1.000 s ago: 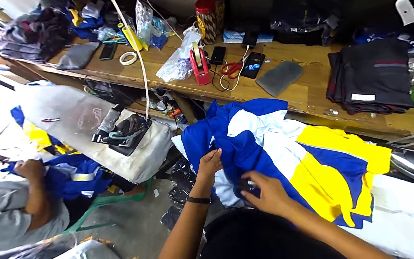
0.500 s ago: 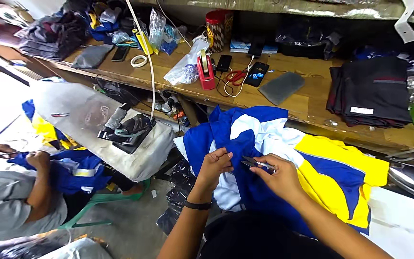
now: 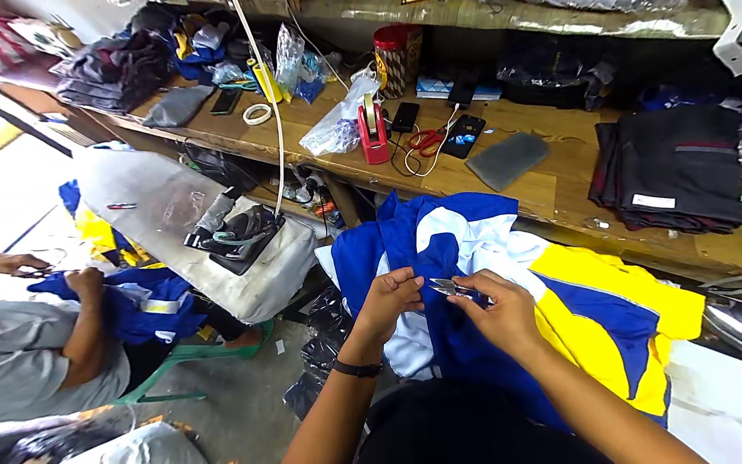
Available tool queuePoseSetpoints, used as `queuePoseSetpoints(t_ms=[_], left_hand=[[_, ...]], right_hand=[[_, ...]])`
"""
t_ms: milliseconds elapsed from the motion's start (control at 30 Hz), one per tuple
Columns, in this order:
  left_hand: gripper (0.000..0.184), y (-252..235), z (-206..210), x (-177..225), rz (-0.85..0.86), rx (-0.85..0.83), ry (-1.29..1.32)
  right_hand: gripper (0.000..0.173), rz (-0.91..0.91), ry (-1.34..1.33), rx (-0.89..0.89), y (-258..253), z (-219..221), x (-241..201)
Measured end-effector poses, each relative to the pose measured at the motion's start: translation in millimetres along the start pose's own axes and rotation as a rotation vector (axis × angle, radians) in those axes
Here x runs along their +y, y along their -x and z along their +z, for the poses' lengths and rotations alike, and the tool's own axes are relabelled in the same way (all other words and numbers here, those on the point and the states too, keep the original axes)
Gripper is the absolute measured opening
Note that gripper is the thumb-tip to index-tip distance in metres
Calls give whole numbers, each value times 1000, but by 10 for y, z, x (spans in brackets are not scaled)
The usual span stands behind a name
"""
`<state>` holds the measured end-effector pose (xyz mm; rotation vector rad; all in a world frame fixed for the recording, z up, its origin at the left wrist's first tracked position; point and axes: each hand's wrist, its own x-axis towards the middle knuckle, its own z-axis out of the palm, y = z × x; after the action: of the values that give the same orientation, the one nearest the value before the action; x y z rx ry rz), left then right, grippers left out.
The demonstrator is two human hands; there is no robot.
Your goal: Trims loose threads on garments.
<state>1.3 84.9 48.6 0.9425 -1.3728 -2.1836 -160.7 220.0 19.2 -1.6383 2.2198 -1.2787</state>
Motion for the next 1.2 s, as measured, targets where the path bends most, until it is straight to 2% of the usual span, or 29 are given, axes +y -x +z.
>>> queuePoseSetpoints(t_ms=[100, 167, 233, 300, 367, 433, 500, 600, 700, 800, 867, 900, 1000, 1033, 1200], left_hand=[[13, 8, 5, 14, -2, 2, -5], [13, 5, 3, 12, -1, 1, -3], [14, 1, -1, 1, 0, 1, 2], [13, -7, 6, -30, 14, -29, 8], [20, -19, -5, -106, 56, -92, 24], [30, -31, -6, -197, 99, -80, 44], [24, -23, 29, -269, 125, 32, 60], [8, -5, 56, -322, 165, 182, -6], [9, 33, 55, -305, 157, 220, -39], [14, 61, 44, -274, 101, 220, 72], [16, 88, 50, -254, 42, 210, 172], [17, 104, 56, -244, 7, 205, 216], [19, 127, 88, -228, -62, 206, 308], [18, 135, 103, -234, -66, 206, 331], [17, 177, 188, -218, -69, 223, 358]], right_hand=[[27, -16, -15, -7, -11, -19, 21], [29, 35, -136, -37, -19, -28, 32], [37, 81, -243, -78, -47, -22, 34], [44, 44, -263, -114, -100, 30, 68], [35, -22, -282, -106, -161, 147, 121], [21, -56, -311, -62, -222, 241, 135], [15, -82, -320, -36, -258, 284, 130], [14, -99, -321, -30, -271, 277, 112], [15, -90, -318, -103, -255, 203, 91], [13, -176, -269, -284, -178, 54, 65], [13, -217, -158, -334, -118, -33, 47], [15, -204, -120, -312, -97, -63, 44], [41, -129, -92, -229, -99, -153, 61], [44, -120, -83, -195, -103, -170, 69], [32, -184, -27, -4, -68, -108, 153]])
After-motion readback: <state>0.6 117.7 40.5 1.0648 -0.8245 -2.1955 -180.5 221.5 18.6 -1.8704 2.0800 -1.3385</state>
